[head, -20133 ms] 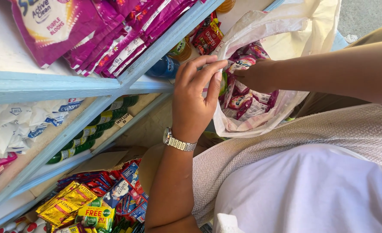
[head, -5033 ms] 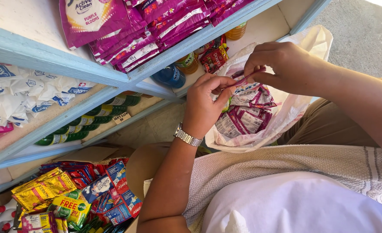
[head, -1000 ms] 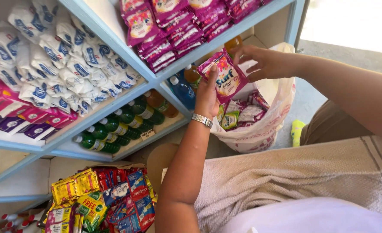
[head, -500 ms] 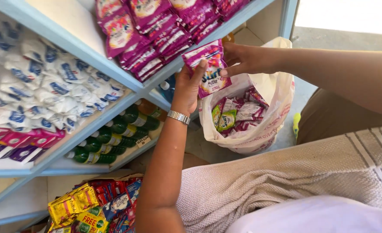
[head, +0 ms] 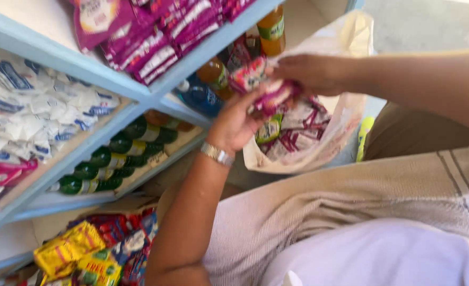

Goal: Organizing and restocking detergent packets on low shelves in a grocery store.

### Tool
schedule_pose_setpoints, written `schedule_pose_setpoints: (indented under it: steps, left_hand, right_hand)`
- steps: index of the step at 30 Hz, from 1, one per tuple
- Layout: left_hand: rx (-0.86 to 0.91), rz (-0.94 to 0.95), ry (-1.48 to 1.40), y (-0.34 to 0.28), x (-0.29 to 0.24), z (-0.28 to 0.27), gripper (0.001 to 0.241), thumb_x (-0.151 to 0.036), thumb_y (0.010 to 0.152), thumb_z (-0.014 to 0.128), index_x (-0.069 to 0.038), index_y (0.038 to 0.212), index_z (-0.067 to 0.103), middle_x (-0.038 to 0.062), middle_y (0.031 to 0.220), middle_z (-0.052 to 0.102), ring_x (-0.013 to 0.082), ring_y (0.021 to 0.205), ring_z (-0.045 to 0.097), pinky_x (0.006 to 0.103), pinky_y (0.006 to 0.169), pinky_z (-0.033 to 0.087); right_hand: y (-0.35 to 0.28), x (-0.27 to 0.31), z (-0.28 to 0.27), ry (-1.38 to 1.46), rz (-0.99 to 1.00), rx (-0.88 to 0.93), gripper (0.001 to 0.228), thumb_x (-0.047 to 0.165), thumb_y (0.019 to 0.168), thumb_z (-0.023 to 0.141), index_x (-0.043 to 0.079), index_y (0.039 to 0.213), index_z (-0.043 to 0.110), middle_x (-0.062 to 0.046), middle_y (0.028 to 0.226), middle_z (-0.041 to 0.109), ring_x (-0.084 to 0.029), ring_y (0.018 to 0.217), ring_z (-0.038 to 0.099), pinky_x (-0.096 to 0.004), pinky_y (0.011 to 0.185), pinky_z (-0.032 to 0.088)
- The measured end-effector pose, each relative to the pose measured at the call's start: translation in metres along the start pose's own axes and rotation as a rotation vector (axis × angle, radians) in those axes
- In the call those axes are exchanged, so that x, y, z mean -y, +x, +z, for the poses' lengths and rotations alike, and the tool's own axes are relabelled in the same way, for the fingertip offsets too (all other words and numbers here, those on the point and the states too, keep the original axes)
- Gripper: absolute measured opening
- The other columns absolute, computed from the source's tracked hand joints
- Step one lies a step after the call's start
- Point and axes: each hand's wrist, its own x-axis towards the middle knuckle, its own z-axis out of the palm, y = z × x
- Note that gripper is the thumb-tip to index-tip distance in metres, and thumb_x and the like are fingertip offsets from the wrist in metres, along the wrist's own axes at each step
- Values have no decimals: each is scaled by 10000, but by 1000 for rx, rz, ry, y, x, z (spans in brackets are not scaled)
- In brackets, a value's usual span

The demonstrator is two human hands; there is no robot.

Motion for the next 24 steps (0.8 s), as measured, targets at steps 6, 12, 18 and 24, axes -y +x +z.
schedule_pose_setpoints:
  steps: [6,12,18,24]
  left_hand:
    - [1,-83,-18,-12,0,3,422,-183,961,738,-92,1351,604,51,1255,694,161,1107,682,352,904,587]
    - [18,-32,-1,-20,0,22,421,-219,977,719,-95,1354,579,68,1232,693,189,1071,684,357,898,583]
    - [47,60,107,-20,2,36,574,-32,892,716,-153,1410,503,47,1264,655,179,1142,668,383,947,598]
    - [77,172,94,-18,-3,41,667,-23,866,748,-166,1444,448,49,1280,654,210,1179,661,407,1008,570]
  right_hand:
    - [-22,-3,-3,124,153,157,386,408,1043,514,59,1201,565,-80,1009,697,-152,736,676,-318,672,595]
    - [-43,0,-12,242,117,163,349,305,1038,555,14,1231,544,-117,1021,715,-169,792,718,-317,730,593]
    - [-60,19,-3,106,151,267,458,314,963,569,86,1353,495,-105,1026,713,-184,812,725,-358,747,606]
    - [-58,19,-8,23,29,220,576,249,887,666,83,1404,474,-2,1125,701,-95,919,699,-323,795,597]
